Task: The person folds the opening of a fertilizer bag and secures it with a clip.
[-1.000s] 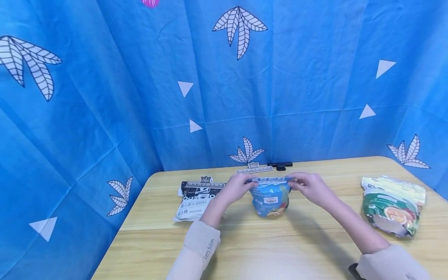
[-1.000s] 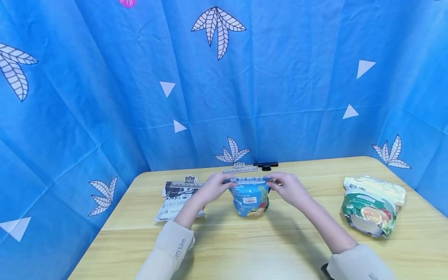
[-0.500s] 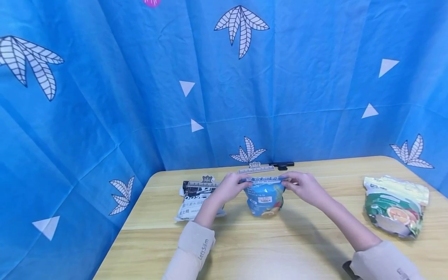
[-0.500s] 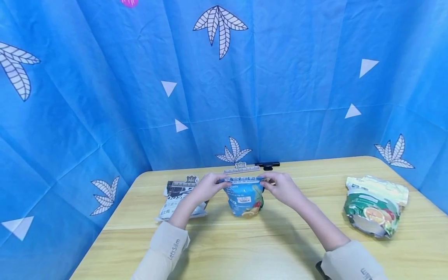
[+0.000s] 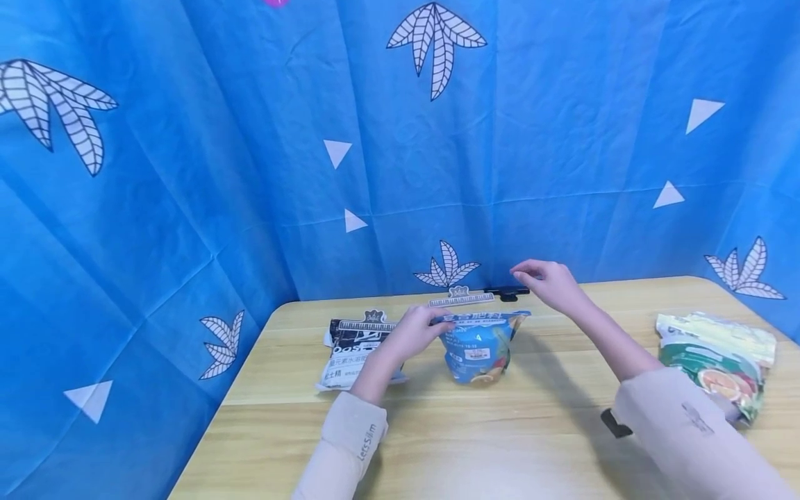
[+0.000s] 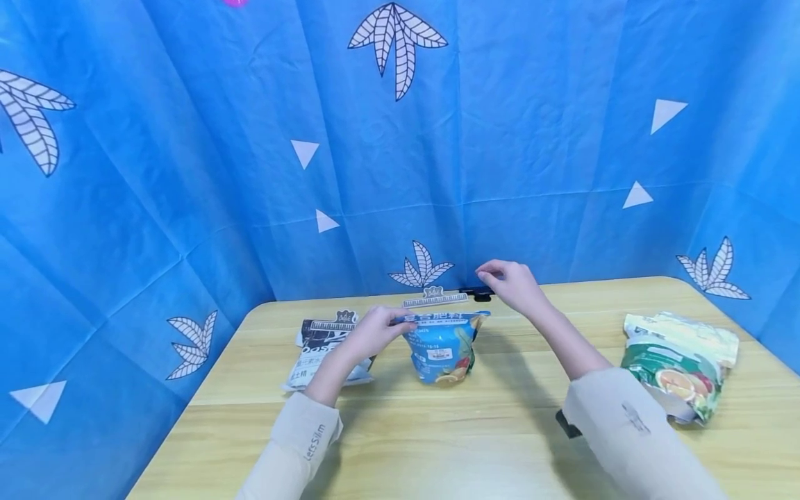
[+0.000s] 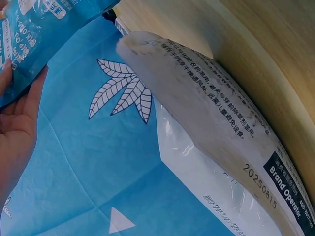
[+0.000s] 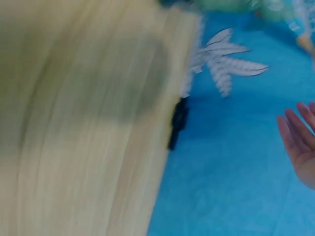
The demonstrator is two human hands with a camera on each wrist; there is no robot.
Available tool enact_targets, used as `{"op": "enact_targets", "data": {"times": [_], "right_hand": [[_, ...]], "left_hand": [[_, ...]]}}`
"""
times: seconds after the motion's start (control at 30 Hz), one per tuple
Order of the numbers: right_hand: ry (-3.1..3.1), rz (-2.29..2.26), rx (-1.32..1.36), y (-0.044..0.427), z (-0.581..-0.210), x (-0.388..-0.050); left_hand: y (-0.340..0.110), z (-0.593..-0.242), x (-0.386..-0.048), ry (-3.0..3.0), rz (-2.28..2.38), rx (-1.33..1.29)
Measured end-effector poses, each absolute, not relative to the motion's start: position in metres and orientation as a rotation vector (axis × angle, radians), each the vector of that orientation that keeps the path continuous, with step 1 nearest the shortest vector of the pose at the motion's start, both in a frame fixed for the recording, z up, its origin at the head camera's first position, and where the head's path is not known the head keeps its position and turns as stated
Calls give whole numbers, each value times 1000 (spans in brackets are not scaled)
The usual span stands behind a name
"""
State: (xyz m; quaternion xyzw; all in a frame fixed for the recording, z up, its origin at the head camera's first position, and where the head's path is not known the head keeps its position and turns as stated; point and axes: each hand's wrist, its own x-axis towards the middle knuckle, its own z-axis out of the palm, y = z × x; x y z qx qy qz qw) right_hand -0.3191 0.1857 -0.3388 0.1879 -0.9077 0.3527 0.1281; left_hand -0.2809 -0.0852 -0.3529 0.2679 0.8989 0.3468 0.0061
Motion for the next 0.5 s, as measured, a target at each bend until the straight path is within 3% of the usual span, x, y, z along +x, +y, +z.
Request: {"op": "enact_targets", "data": {"times": [0.2, 0.5], "right_hand": [[-2815, 792, 589, 185, -363, -353], [-2971, 436, 692, 184, -390, -365]], "left_hand": [[-86, -353, -280, 2806, 1099, 829], [-86, -353, -280, 2817, 1082, 846]]}}
